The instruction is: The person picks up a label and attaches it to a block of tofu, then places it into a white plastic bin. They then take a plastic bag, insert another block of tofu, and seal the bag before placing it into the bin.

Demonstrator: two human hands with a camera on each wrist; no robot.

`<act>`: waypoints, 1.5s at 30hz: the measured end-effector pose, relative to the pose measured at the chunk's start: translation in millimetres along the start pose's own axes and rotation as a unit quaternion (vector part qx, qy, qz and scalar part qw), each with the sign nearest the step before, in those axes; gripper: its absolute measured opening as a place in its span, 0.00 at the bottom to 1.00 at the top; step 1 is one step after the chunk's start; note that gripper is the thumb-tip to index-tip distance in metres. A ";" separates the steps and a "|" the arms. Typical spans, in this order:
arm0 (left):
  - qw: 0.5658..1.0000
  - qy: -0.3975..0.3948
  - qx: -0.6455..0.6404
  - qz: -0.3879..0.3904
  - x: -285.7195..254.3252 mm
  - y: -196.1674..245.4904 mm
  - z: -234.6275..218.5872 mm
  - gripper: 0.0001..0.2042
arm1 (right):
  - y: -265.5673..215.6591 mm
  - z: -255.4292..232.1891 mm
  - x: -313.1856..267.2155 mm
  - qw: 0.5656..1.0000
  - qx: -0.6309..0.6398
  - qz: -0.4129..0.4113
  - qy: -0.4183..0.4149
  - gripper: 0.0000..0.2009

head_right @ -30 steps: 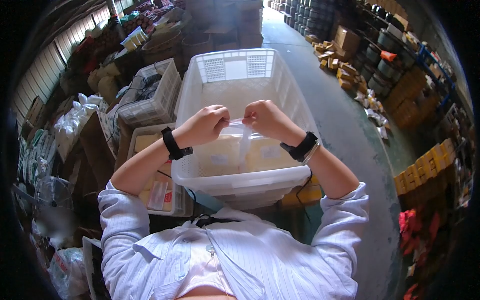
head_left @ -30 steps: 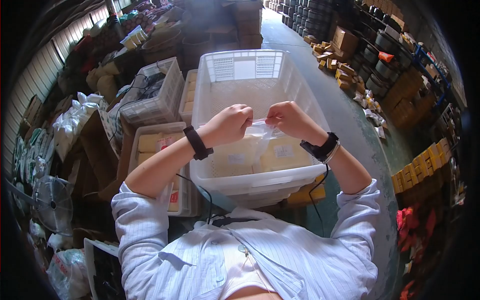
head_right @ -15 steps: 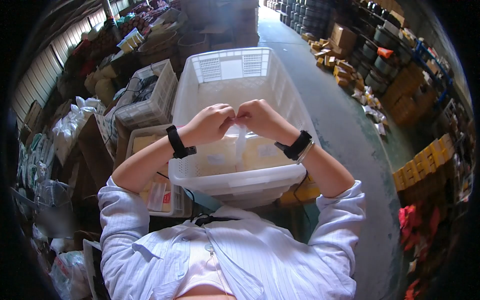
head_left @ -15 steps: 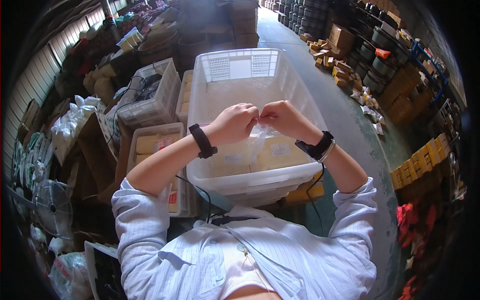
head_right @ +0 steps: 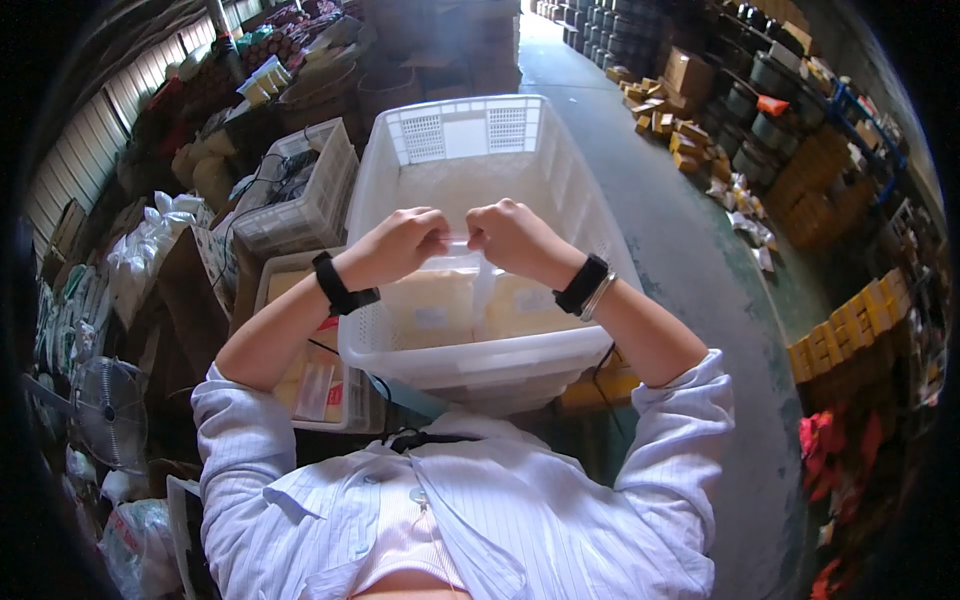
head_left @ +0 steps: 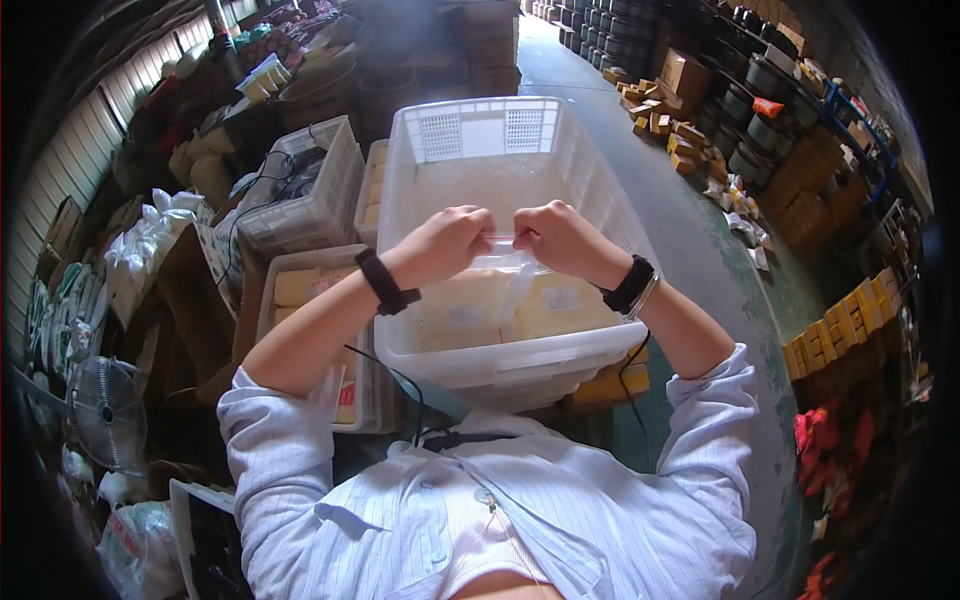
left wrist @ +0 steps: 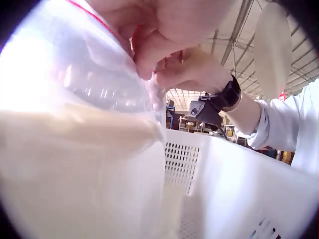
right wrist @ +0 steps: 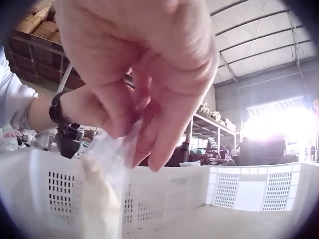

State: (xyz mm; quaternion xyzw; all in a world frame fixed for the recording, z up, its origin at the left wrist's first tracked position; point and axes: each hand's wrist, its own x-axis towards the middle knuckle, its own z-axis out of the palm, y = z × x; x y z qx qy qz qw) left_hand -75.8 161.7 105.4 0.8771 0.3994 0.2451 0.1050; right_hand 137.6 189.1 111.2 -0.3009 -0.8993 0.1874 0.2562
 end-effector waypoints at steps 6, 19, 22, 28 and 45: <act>0.999 -0.009 0.013 -0.033 -24.7 -11.8 -20.6 0.02 | 9.9 -4.5 -1.3 0.991 0.123 -0.001 -0.057 0.02; 0.989 -0.135 -0.002 -0.058 -26.2 -9.4 -27.1 0.25 | -5.1 -7.8 16.0 0.996 0.013 -0.089 -0.025 0.03; 0.975 -0.169 -0.013 -0.145 -15.1 2.1 -12.3 0.30 | -9.0 -6.9 28.9 0.994 -0.009 -0.108 -0.006 0.03; 0.870 0.061 -0.451 -0.189 -37.8 -32.1 0.1 0.24 | 47.6 1.0 33.4 0.983 0.118 0.099 -0.104 0.23; 0.794 0.271 -0.453 -0.303 -143.6 15.8 -81.2 0.20 | 47.5 142.6 91.6 0.826 -0.121 0.027 -0.550 0.32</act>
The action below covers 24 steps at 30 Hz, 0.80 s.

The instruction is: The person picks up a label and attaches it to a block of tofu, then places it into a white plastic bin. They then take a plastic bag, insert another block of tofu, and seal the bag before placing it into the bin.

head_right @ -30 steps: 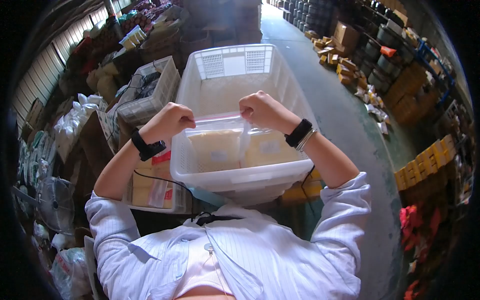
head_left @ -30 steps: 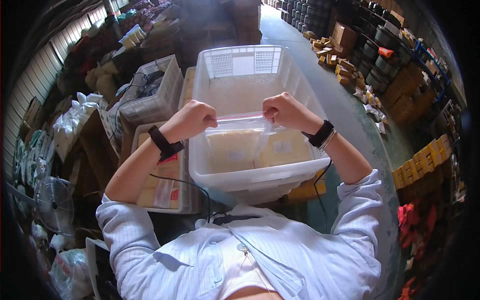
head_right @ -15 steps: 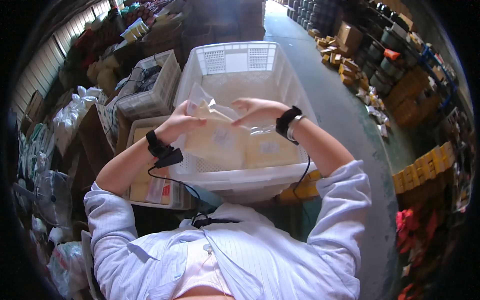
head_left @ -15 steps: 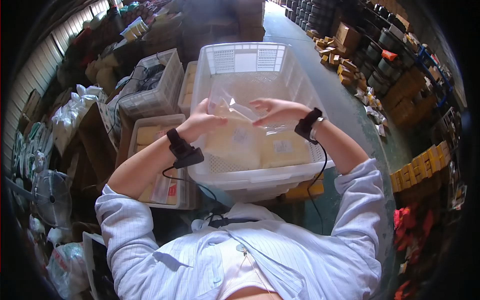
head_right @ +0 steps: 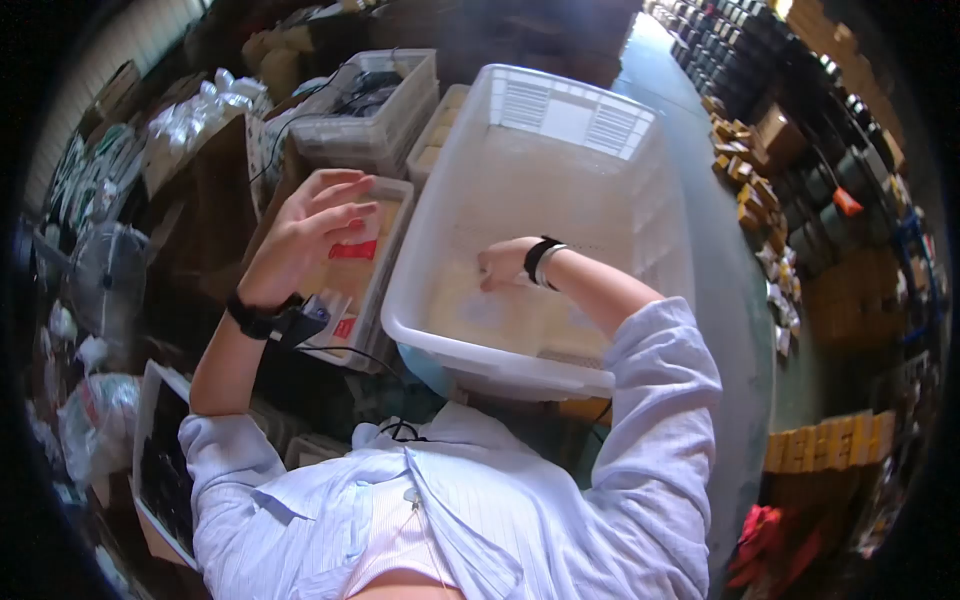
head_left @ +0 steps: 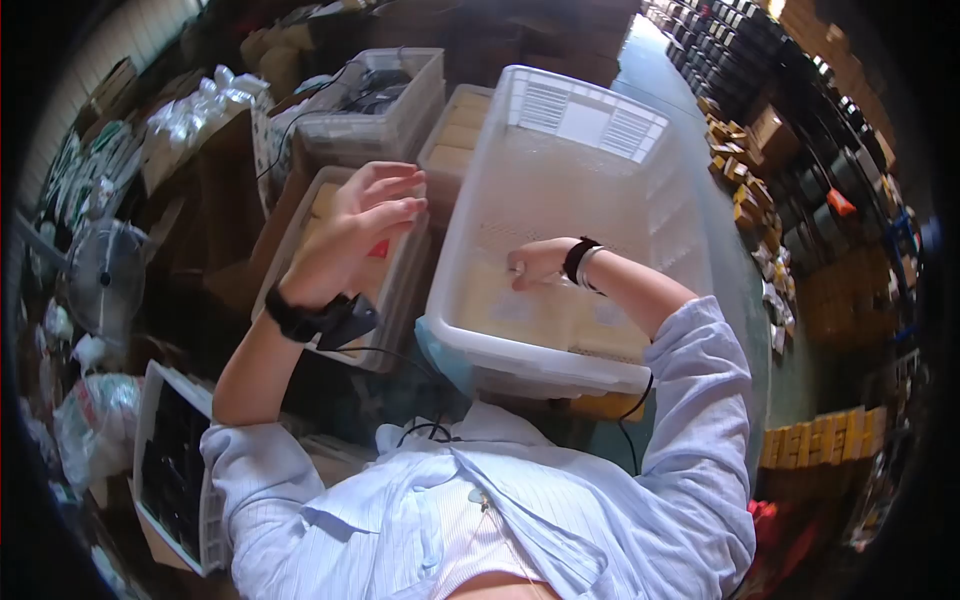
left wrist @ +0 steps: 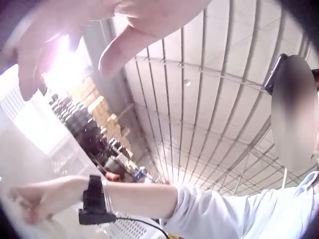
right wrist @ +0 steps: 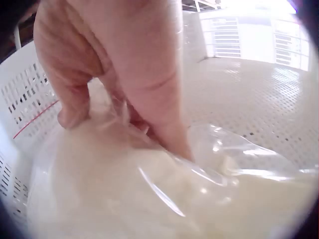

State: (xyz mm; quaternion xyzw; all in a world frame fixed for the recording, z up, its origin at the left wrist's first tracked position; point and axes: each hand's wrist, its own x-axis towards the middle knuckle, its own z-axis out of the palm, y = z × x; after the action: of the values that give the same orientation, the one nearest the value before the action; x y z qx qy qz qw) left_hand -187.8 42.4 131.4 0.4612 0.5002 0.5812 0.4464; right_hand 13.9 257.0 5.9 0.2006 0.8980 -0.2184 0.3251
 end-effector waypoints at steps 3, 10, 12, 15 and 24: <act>0.999 0.053 0.000 0.012 -46.3 -10.6 -28.9 0.17 | 28.7 3.8 8.5 0.997 -0.075 -0.032 0.011 0.40; 0.957 0.266 -0.093 -0.063 -158.5 -106.3 -63.0 0.10 | -5.1 19.1 -31.2 0.999 -0.032 0.017 -0.004 0.33; 0.937 0.314 -0.111 -0.107 -185.6 -140.9 -56.8 0.09 | -1.6 23.0 -28.7 1.000 -0.019 0.013 0.011 0.33; 0.923 0.329 -0.110 -0.166 -223.0 -184.9 -42.5 0.09 | -1.5 28.8 -40.1 0.998 -0.031 0.006 0.054 0.33; 0.835 0.532 -0.080 -0.114 -364.5 -233.1 -3.5 0.07 | -89.3 50.7 -190.9 0.846 0.223 -0.252 0.414 0.13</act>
State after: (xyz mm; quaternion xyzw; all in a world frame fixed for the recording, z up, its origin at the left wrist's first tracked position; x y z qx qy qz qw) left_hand -113.7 -291.9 -133.1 -0.0165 0.6615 0.7197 0.2102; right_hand 129.5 115.2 122.3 0.1066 0.8959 -0.3841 -0.1961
